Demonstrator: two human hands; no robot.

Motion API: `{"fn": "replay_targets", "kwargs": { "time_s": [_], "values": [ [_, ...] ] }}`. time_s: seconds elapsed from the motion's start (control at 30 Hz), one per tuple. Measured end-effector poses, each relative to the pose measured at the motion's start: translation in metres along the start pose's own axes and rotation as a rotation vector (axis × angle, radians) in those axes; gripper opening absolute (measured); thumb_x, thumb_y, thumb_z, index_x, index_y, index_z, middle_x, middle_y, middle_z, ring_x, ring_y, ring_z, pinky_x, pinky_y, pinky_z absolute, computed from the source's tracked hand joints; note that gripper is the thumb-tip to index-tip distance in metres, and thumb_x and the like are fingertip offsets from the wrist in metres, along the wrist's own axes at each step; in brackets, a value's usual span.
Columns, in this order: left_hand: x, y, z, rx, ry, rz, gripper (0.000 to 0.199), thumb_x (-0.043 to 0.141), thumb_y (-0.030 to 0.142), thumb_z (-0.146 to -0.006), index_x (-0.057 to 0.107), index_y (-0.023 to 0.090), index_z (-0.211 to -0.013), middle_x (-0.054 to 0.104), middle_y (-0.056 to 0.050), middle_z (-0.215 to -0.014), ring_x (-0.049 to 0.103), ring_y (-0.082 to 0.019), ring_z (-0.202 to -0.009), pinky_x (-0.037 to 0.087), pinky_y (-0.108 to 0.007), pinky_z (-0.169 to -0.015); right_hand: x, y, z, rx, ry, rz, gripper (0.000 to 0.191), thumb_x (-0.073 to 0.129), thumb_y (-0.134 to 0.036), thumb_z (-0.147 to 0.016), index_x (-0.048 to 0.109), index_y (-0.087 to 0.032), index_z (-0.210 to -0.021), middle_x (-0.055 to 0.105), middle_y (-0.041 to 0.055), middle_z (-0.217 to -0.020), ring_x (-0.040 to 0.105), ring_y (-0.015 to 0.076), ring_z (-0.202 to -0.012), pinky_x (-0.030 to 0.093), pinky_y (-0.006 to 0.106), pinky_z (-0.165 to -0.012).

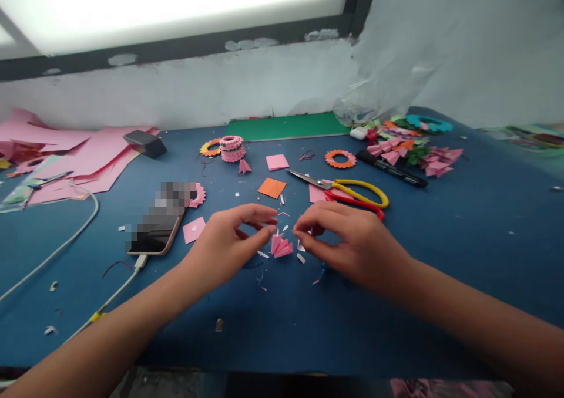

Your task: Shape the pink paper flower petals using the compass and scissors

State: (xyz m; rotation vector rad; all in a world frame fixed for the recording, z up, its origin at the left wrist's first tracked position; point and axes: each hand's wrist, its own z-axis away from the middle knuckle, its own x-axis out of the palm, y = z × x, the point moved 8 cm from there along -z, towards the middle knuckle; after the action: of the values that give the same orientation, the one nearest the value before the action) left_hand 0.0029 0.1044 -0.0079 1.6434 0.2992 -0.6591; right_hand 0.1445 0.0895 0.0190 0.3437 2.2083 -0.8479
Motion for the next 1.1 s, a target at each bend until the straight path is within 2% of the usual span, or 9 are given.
{"fn": "replay_targets", "kwargs": {
  "time_s": [0.13,0.2,0.3,0.4,0.5,0.63,0.83,0.97,1.1],
  "values": [
    [0.018,-0.001,-0.003,0.170,-0.101,-0.330,0.020,0.062,0.029,-0.080,0.067,0.023,-0.098,0.071,-0.005,-0.098,0.063,-0.022,-0.090,0.050,-0.037,-0.077,0.022,0.022,0.003,0.239,-0.190,0.019,0.020,0.060,-0.031,-0.081,0.059,-0.018,-0.096,0.064,0.0012,-0.074,0.060,0.0139,-0.065,0.044,0.024,-0.055],
    [0.025,-0.003,-0.004,0.198,-0.151,-0.345,0.015,0.061,0.022,-0.079,0.067,0.022,-0.093,0.071,-0.004,-0.095,0.063,-0.022,-0.089,0.049,-0.037,-0.079,0.033,0.026,0.006,0.290,-0.265,0.001,0.027,0.061,-0.032,-0.079,0.056,-0.018,-0.102,0.064,0.0006,-0.073,0.059,0.0142,-0.063,0.043,0.024,-0.053],
    [0.021,0.000,-0.004,0.183,-0.119,-0.206,0.011,0.062,0.014,-0.077,0.066,0.020,-0.085,0.070,-0.003,-0.087,0.063,-0.018,-0.082,0.049,-0.033,-0.076,0.040,0.024,0.008,0.299,-0.299,-0.053,0.029,0.061,-0.029,-0.079,0.054,-0.019,-0.105,0.065,-0.0001,-0.074,0.060,0.0142,-0.062,0.044,0.024,-0.054],
    [0.015,0.000,-0.004,0.086,-0.100,0.096,0.007,0.064,0.013,-0.075,0.065,0.018,-0.081,0.068,-0.001,-0.080,0.064,-0.014,-0.076,0.051,-0.027,-0.072,0.033,0.018,0.007,0.284,-0.219,-0.173,0.025,0.057,-0.022,-0.080,0.052,-0.019,-0.104,0.065,-0.0005,-0.076,0.062,0.0134,-0.066,0.048,0.025,-0.060],
    [0.017,-0.004,-0.002,-0.029,-0.134,0.344,0.017,0.067,0.018,-0.075,0.064,0.018,-0.092,0.069,-0.002,-0.081,0.066,-0.014,-0.074,0.053,-0.025,-0.067,0.021,0.014,0.005,0.295,-0.115,-0.322,0.021,0.054,-0.020,-0.082,0.050,-0.019,-0.103,0.065,-0.0005,-0.075,0.064,0.0128,-0.068,0.051,0.025,-0.064],
    [0.023,-0.003,0.000,-0.049,-0.185,0.470,0.024,0.071,0.019,-0.073,0.065,0.019,-0.096,0.070,-0.003,-0.092,0.067,-0.013,-0.079,0.054,-0.023,-0.070,0.016,0.016,0.004,0.338,-0.079,-0.522,0.022,0.056,-0.020,-0.081,0.048,-0.020,-0.102,0.063,-0.0008,-0.077,0.063,0.0114,-0.068,0.051,0.022,-0.061],
    [0.024,-0.001,0.000,-0.092,-0.215,0.606,0.025,0.073,0.014,-0.070,0.068,0.020,-0.094,0.072,0.001,-0.074,0.068,-0.012,-0.070,0.057,-0.021,-0.065,0.022,0.025,0.005,0.452,-0.095,-0.762,0.029,0.058,-0.025,-0.082,0.045,-0.020,-0.107,0.064,-0.0004,-0.075,0.063,0.0121,-0.067,0.048,0.021,-0.054],
    [0.023,-0.002,0.000,-0.073,-0.212,0.622,0.020,0.075,0.018,-0.069,0.071,0.020,-0.089,0.072,0.000,-0.078,0.067,-0.011,-0.069,0.056,-0.017,-0.056,0.016,0.025,0.005,0.425,-0.046,-0.654,0.027,0.061,-0.028,-0.081,0.049,-0.020,-0.103,0.065,-0.0001,-0.077,0.062,0.0119,-0.068,0.048,0.020,-0.054],
    [0.021,-0.007,0.000,-0.106,-0.164,0.657,0.018,0.074,0.017,-0.070,0.073,0.023,-0.087,0.072,0.001,-0.080,0.066,-0.010,-0.067,0.054,-0.013,-0.050,-0.006,0.010,0.002,0.180,0.140,-0.331,0.012,0.062,-0.023,-0.081,0.059,-0.018,-0.091,0.063,0.0010,-0.087,0.058,0.0094,-0.072,0.049,0.020,-0.060]
  ]
}}
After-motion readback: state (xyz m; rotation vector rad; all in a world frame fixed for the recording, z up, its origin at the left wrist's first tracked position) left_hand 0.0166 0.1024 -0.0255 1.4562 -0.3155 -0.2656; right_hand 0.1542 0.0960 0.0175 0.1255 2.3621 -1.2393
